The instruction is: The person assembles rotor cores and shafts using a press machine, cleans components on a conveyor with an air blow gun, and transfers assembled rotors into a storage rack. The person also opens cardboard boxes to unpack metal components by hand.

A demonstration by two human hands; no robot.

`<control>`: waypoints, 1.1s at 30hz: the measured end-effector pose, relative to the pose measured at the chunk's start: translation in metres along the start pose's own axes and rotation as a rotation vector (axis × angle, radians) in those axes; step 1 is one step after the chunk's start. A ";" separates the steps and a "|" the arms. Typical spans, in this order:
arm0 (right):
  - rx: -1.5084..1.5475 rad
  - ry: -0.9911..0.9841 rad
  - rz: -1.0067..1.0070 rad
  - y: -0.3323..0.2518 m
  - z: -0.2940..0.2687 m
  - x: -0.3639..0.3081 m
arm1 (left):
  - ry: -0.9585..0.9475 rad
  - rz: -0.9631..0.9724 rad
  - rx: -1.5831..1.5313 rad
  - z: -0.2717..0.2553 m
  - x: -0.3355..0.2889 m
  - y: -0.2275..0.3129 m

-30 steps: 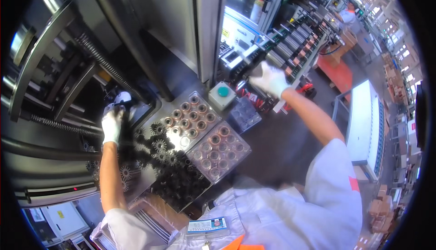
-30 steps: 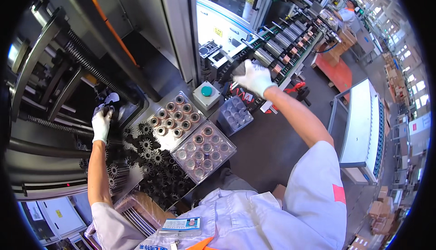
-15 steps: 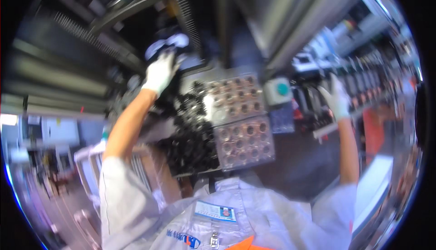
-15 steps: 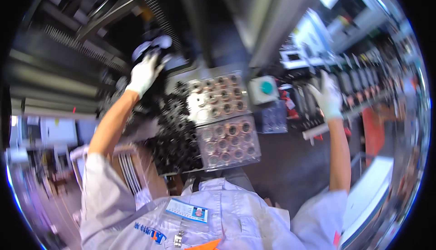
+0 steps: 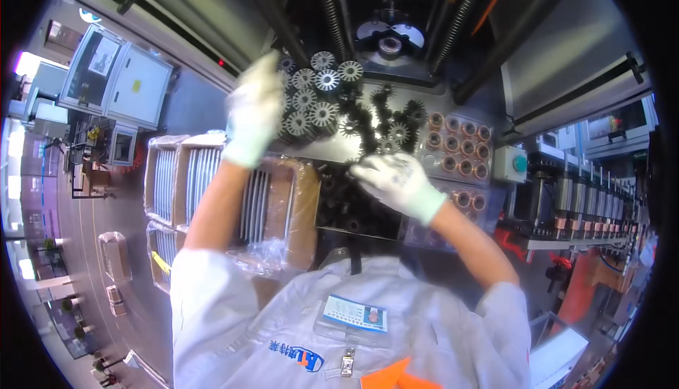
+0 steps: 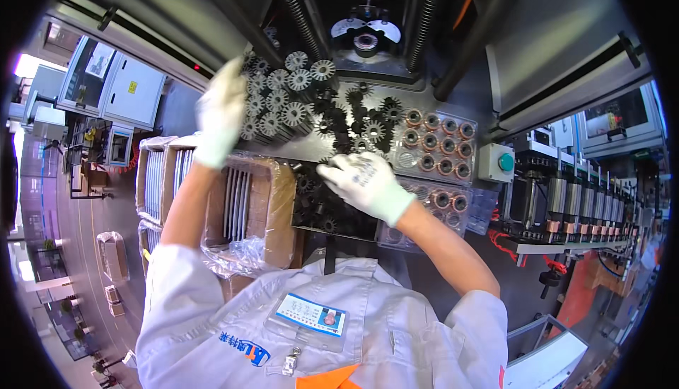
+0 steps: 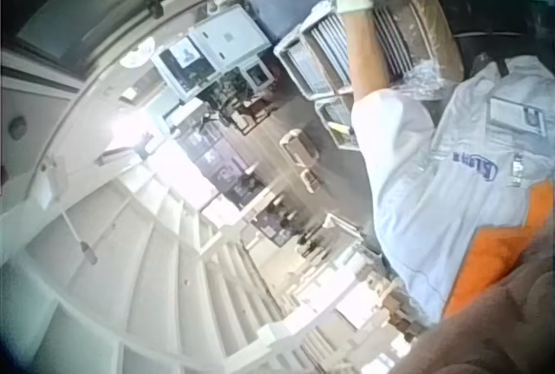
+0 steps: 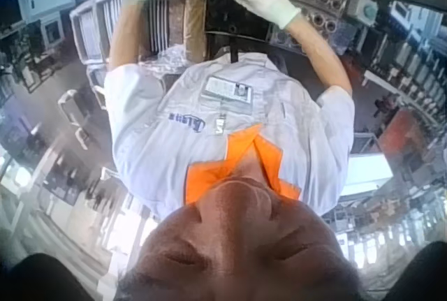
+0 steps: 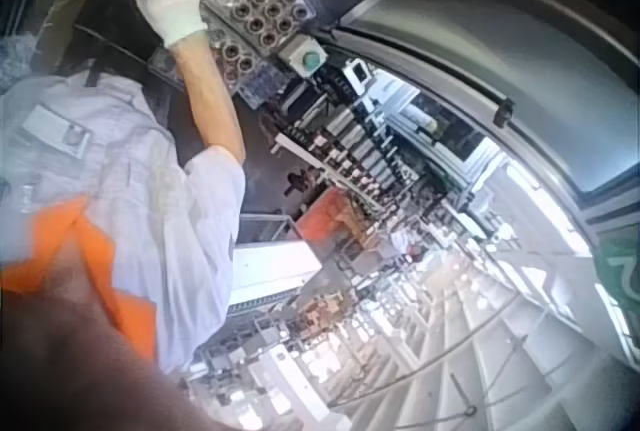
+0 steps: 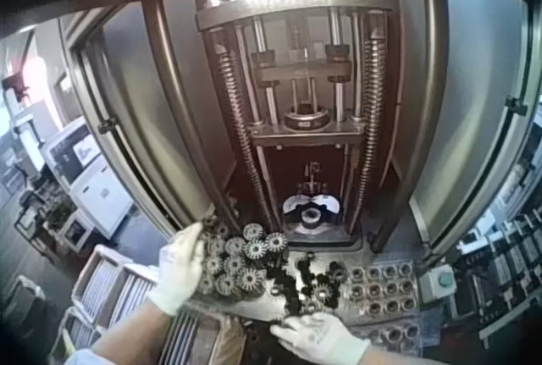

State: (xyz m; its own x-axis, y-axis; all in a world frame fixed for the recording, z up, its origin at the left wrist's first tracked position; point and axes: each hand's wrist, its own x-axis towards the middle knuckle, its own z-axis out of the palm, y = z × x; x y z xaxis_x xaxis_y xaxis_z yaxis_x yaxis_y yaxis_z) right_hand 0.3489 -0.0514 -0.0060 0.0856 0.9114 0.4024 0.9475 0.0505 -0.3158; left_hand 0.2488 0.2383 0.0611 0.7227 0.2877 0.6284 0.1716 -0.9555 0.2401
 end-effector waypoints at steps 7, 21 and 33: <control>-0.049 -0.221 -0.021 -0.042 0.124 0.084 | -0.351 -0.194 0.071 -0.048 -0.115 -0.113; 0.461 0.039 0.377 -0.022 0.022 0.050 | -0.329 0.256 -0.065 0.015 -0.058 -0.010; 0.852 0.501 0.631 0.054 -0.077 0.072 | -0.409 0.317 0.069 0.016 -0.048 0.006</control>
State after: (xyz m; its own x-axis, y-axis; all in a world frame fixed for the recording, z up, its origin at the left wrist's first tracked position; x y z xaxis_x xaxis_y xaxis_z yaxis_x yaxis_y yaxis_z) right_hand 0.4303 -0.0141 0.0718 0.7581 0.6199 0.2024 0.1978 0.0771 -0.9772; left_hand 0.2257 0.2173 0.0202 0.9466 -0.0519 0.3183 -0.0638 -0.9976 0.0269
